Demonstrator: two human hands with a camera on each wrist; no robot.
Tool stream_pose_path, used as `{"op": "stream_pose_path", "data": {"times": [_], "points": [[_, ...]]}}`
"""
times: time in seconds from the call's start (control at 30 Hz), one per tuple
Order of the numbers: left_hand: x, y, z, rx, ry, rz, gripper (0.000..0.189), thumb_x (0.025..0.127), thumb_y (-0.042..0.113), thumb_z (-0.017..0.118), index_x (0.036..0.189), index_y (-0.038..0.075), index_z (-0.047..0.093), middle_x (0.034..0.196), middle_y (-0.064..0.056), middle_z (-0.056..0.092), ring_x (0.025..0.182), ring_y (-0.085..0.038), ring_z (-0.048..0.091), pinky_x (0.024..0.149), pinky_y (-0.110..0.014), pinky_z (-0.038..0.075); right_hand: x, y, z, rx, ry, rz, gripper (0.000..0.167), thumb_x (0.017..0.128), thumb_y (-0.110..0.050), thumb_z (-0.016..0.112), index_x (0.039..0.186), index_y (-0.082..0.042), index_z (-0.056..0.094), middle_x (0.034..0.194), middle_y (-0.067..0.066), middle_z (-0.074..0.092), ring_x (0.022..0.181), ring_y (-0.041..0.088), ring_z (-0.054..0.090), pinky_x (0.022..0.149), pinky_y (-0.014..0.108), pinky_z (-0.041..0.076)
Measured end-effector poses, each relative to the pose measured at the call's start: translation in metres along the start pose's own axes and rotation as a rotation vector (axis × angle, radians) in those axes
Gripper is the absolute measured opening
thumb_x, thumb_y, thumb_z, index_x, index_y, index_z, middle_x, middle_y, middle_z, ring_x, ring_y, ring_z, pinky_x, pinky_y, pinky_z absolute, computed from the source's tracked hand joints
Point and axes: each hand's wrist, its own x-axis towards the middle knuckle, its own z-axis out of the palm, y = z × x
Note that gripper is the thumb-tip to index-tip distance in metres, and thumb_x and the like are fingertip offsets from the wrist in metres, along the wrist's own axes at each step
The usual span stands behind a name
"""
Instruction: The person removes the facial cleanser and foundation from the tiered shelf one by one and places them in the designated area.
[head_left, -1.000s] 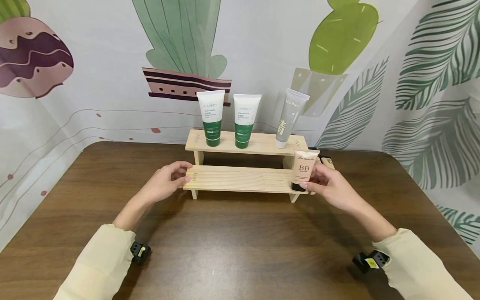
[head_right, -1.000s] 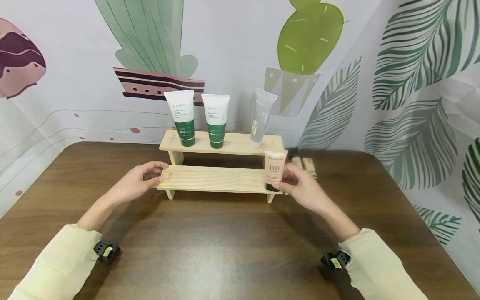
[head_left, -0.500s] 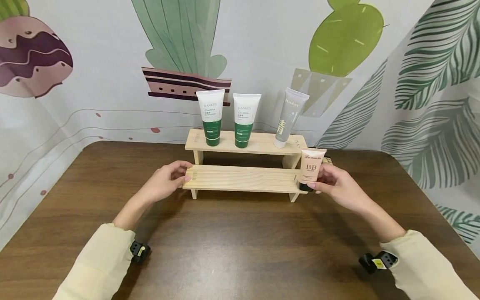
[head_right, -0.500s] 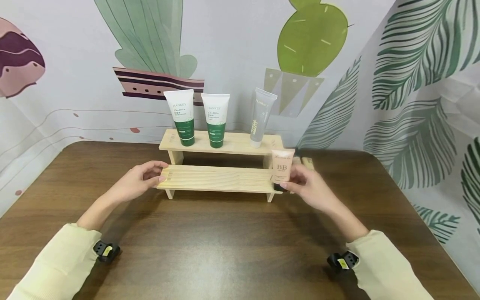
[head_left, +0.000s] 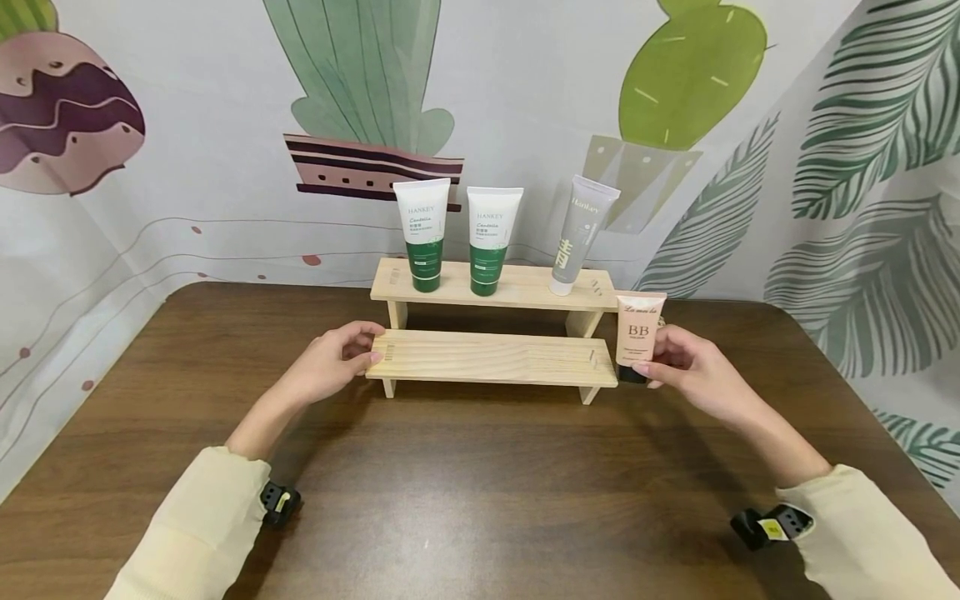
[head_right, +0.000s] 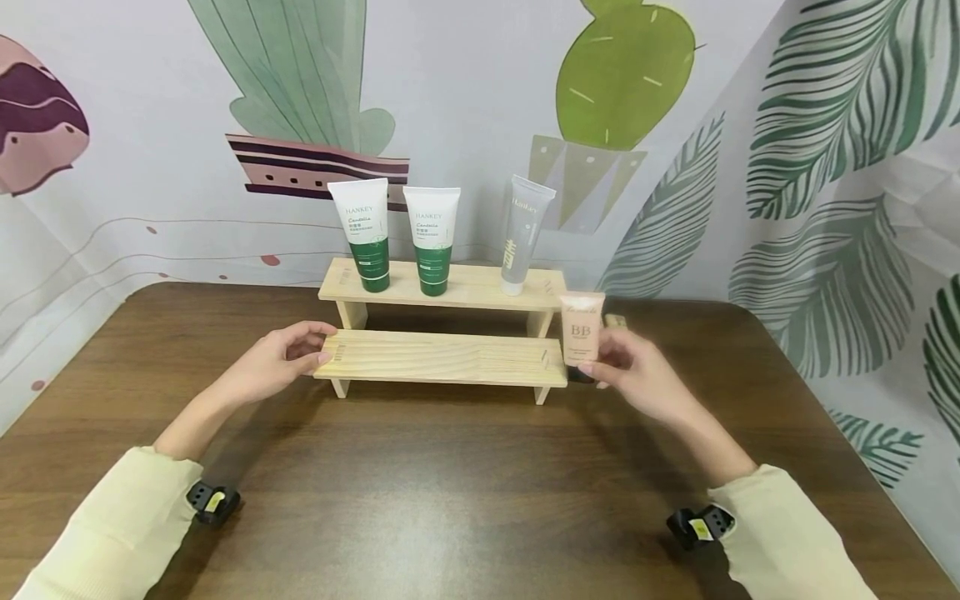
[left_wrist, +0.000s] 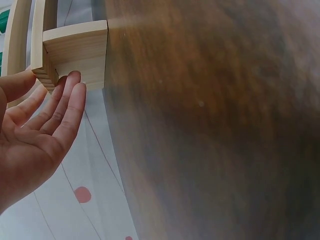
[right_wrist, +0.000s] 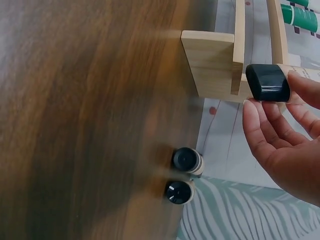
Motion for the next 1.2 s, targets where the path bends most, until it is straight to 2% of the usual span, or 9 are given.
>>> {"op": "stream_pose_path", "data": {"times": [0.17,0.53,0.73,1.0,1.2], "points": [[0.001,-0.001,0.0,0.004,0.0,0.003,0.029,0.088,0.003,0.058,0.116,-0.001,0.053,0.097,-0.017,0.06,0.08,-0.022,0.058,0.066,-0.03,0.046,-0.002,0.004,-0.006,-0.007,0.004,0.033,0.017,0.082,0.007,0.061,0.095,0.008,0.052,0.084,0.018,0.058,0.065,0.017,0.06,0.057,0.029,0.051],[0.0,-0.001,0.001,-0.015,-0.001,-0.003,0.029,0.088,0.004,0.058,0.116,0.0,0.053,0.097,-0.016,0.061,0.08,-0.021,0.058,0.065,-0.029,0.046,-0.009,0.022,-0.024,-0.014,-0.012,0.084,0.018,0.084,0.008,0.058,0.099,0.012,0.049,0.082,0.016,0.057,0.068,0.012,0.059,0.057,0.029,0.051],[0.0,-0.001,0.0,-0.009,0.0,-0.005,0.029,0.088,0.005,0.058,0.116,0.0,0.053,0.097,-0.016,0.061,0.079,-0.02,0.058,0.066,-0.03,0.046,-0.013,0.033,-0.035,-0.032,0.026,0.137,0.019,0.086,0.004,0.058,0.1,0.011,0.049,0.082,0.011,0.058,0.067,0.012,0.058,0.058,0.029,0.051],[-0.001,0.0,0.0,-0.001,0.001,-0.002,0.029,0.088,0.004,0.058,0.116,-0.001,0.053,0.097,-0.016,0.061,0.079,-0.021,0.057,0.066,-0.03,0.045,-0.018,0.052,-0.048,-0.021,0.081,0.169,0.018,0.085,0.005,0.059,0.097,0.013,0.047,0.078,0.004,0.058,0.064,0.012,0.058,0.056,0.028,0.051],[-0.001,0.001,0.0,0.005,0.003,-0.003,0.029,0.088,0.004,0.058,0.116,-0.001,0.053,0.097,-0.016,0.061,0.079,-0.021,0.057,0.067,-0.031,0.045,-0.021,0.063,-0.057,-0.023,0.095,0.202,0.019,0.086,0.005,0.058,0.097,0.014,0.046,0.077,0.001,0.059,0.064,0.01,0.057,0.054,0.028,0.051]]}}
